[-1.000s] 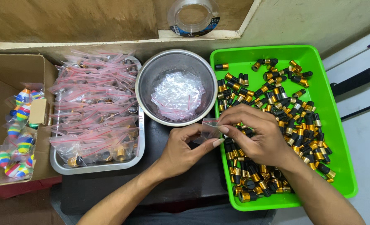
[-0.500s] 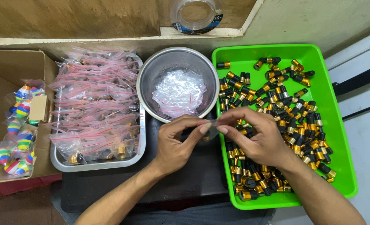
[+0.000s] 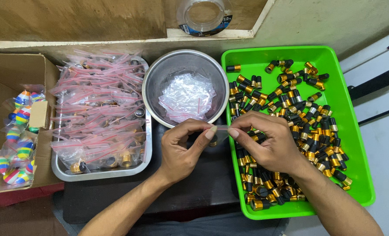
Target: The person is packing small gold-and-black components into small plastic bags, sealing them, and placing the filled bags onto a tray.
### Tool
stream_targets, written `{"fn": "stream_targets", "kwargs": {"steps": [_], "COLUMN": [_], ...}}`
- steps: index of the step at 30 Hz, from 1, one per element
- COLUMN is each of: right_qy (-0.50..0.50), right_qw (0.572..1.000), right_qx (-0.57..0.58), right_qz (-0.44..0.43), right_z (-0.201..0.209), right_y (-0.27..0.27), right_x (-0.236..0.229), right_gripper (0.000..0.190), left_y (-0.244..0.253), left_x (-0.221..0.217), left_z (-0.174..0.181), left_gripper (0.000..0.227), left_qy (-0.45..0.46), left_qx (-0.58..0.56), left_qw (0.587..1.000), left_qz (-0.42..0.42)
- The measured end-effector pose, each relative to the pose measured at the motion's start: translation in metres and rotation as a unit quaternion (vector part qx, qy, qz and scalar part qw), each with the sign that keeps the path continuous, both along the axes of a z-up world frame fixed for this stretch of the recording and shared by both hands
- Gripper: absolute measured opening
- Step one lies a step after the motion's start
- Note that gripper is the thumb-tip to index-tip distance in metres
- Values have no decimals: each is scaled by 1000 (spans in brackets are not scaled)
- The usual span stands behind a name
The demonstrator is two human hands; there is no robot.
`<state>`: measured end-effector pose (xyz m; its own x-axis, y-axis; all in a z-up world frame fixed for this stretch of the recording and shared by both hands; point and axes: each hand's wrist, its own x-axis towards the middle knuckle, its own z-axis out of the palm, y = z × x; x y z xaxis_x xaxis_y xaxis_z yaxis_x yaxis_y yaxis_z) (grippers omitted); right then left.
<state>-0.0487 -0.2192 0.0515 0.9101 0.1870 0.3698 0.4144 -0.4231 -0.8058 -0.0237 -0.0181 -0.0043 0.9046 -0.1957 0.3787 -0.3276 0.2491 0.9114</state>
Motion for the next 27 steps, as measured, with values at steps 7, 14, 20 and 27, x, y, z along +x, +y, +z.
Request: {"fn": "stream_targets", "kwargs": {"steps": [7, 14, 20, 27], "right_qy": [-6, -45, -80, -82], "right_qw": [1000, 999, 996, 996], "right_qx": [2, -10, -25, -25], "right_qz": [-6, 11, 20, 31], "right_z": [-6, -9, -12, -7], "right_y": [3, 5, 10, 13], "right_x": [-2, -1, -1, 0], "right_gripper": [7, 3, 4, 4], "left_y": [1, -1, -4, -3], "left_x": [1, 0, -6, -5], "left_z": [3, 7, 9, 9], "left_gripper": [8, 8, 13, 9], "left_qy": [-9, -37, -71, -106], "left_qx": [1, 9, 25, 40], "left_qw": [1000, 999, 997, 993], "left_qz": [-2, -8, -9, 28]}}
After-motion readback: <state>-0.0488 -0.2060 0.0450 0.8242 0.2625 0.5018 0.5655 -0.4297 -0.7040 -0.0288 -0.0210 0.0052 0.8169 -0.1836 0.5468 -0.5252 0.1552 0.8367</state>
